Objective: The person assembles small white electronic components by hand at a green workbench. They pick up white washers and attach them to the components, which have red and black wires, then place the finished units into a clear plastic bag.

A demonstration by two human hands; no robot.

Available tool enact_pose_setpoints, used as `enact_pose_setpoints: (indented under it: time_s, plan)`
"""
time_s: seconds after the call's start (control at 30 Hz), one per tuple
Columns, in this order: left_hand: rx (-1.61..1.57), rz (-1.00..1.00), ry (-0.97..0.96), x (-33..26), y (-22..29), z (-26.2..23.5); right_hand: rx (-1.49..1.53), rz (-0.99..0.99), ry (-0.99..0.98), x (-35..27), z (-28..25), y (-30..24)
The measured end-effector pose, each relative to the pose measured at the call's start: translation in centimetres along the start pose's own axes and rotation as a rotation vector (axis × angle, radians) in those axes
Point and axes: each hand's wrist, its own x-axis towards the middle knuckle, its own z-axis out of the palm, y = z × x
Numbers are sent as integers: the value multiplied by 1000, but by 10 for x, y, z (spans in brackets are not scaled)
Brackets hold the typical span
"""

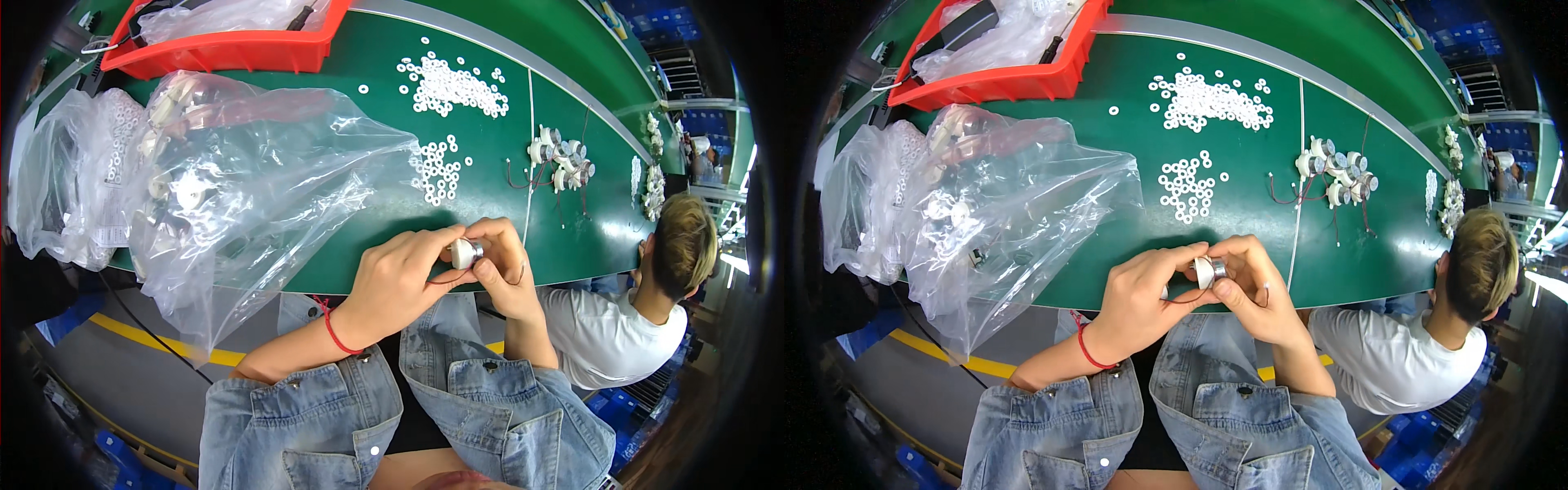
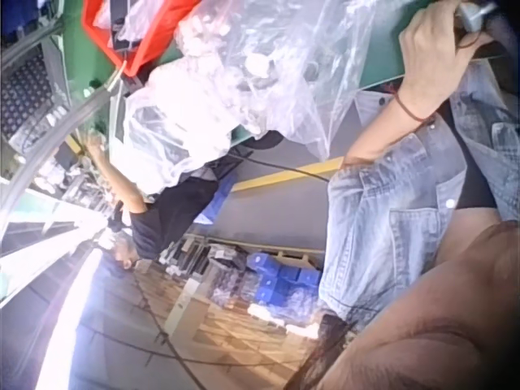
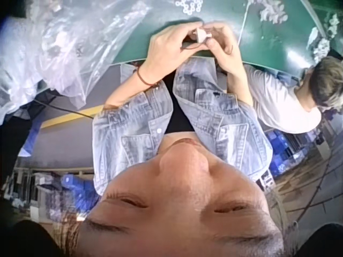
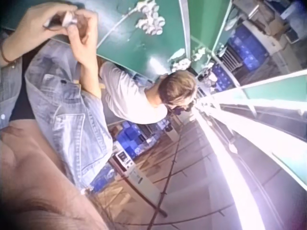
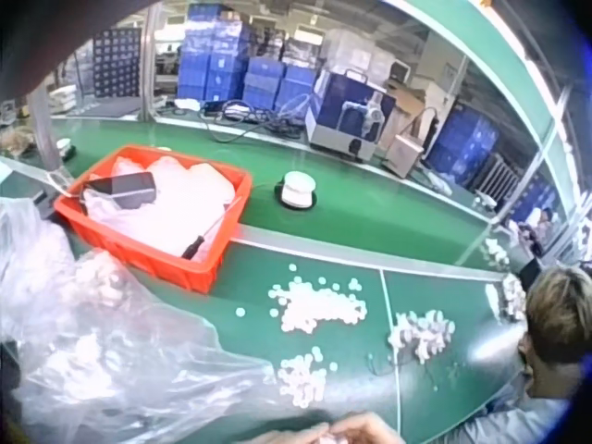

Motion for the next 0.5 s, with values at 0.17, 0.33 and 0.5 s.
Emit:
enact_pose_setpoints:
  time_s: [0.17, 0.33, 0.5]
  plan:
    - [-24, -95, -12, 3, -2, -5, -124, -121, 35, 6, 2, 7]
    - [-84, -142, -35, 1, -3, -9, -233, -212, 90, 2, 15, 4]
    - [-124, -161, -56, 0, -4, -9, -237, -223, 106, 3, 14, 8]
